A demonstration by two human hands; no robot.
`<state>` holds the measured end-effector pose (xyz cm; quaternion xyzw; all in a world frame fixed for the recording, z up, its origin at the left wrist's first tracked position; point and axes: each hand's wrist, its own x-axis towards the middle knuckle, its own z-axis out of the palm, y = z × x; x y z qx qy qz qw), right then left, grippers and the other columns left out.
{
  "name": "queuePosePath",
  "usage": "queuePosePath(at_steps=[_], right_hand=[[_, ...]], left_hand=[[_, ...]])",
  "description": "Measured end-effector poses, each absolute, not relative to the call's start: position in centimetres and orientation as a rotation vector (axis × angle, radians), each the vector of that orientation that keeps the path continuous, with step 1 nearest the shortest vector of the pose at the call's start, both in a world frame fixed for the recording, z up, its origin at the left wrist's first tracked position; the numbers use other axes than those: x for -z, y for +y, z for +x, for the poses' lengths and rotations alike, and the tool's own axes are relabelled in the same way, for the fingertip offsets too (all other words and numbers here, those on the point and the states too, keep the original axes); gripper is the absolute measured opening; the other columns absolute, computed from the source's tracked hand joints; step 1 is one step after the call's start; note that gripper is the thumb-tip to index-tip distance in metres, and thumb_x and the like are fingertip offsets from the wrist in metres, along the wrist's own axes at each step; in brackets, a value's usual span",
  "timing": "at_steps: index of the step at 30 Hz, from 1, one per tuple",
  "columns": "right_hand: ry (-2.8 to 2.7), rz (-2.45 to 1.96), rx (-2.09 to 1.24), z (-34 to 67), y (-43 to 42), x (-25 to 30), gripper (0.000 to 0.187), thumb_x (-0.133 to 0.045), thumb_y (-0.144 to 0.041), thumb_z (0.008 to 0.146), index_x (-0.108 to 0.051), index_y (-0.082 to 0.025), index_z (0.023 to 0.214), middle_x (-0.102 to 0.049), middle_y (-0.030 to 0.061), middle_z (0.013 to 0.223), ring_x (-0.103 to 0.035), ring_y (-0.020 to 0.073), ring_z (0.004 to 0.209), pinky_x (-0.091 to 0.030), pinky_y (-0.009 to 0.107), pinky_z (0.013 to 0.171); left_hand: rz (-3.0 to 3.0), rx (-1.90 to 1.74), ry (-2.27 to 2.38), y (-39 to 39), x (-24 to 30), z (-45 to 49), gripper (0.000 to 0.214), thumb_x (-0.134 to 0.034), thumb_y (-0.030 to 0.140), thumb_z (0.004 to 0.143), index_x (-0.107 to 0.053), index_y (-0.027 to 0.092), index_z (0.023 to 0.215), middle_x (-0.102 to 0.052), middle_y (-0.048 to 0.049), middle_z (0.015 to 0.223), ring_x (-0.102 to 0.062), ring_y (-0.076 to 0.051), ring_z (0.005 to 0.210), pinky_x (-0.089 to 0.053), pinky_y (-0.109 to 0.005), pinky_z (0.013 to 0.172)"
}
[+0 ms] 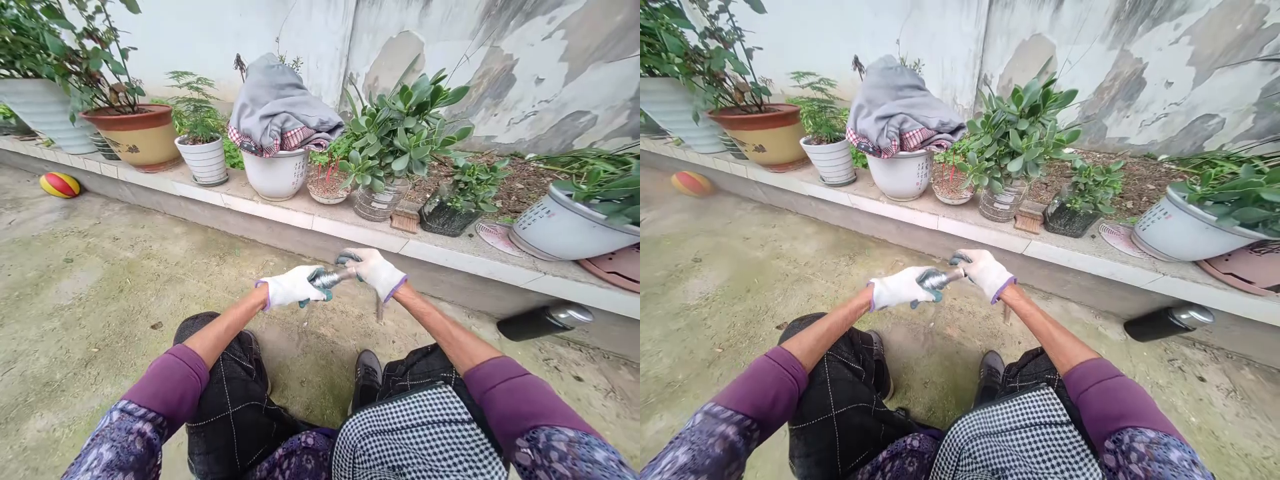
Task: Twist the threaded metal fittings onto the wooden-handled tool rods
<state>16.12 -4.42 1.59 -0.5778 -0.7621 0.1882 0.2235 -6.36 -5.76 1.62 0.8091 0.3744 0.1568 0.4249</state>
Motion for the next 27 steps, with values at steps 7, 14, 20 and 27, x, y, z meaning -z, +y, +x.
queuePosePath(at_steps=[7, 14, 20, 27], right_hand=[[-2.549, -1.58, -0.258, 12.3, -8.5, -0.6, 0.024, -0.049, -0.027, 0.093, -0.071, -0.022, 0.099, -0.073, 0.0041, 0.093, -0.063, 0.0172, 0.08, -0.042, 0.025, 0.071], [-2.79, -1.631, -0.09, 11.9, -8.7, -1.7, 0.022, -0.054, -0.027, 0.091, -0.072, -0.023, 0.103, -0.074, 0.0088, 0.099, -0.068, 0.022, 0.084, -0.043, 0.027, 0.069], [-2.403, -1.72, -0.326, 15.2, -4.5, -0.7, 0.027, -0.049, -0.03, 0.092, -0.073, -0.023, 0.102, -0.074, 0.0033, 0.096, -0.064, 0.0171, 0.081, -0.042, 0.024, 0.069], [-2.539, -1.614, -0.359, 12.4, -6.7, -0.3, 0.028, -0.046, -0.031, 0.095, -0.071, -0.023, 0.104, -0.073, 0.0027, 0.094, -0.061, 0.0171, 0.079, -0.039, 0.026, 0.069]], left_hand=[[2.16, -0.484, 1.435, -4.4, -1.4, -6.9, 0.022, -0.065, 0.029, 0.08, -0.06, 0.017, 0.098, -0.063, -0.0036, 0.075, -0.057, -0.015, 0.057, -0.044, -0.025, 0.053], [2.757, 0.267, 1.332, -4.2, 4.5, -6.1, 0.018, -0.056, 0.012, 0.084, -0.069, 0.018, 0.094, -0.071, -0.0158, 0.081, -0.07, -0.031, 0.08, -0.05, -0.038, 0.073], [2.555, -0.221, 1.109, -3.8, 3.1, -5.6, 0.016, -0.063, 0.028, 0.083, -0.069, 0.02, 0.096, -0.069, -0.0061, 0.078, -0.064, -0.021, 0.073, -0.048, -0.028, 0.069], [2.042, -0.662, 1.422, -1.8, 0.8, -6.2, 0.027, -0.053, 0.038, 0.089, -0.067, 0.015, 0.094, -0.06, -0.0017, 0.067, -0.05, -0.012, 0.054, -0.04, -0.022, 0.052]])
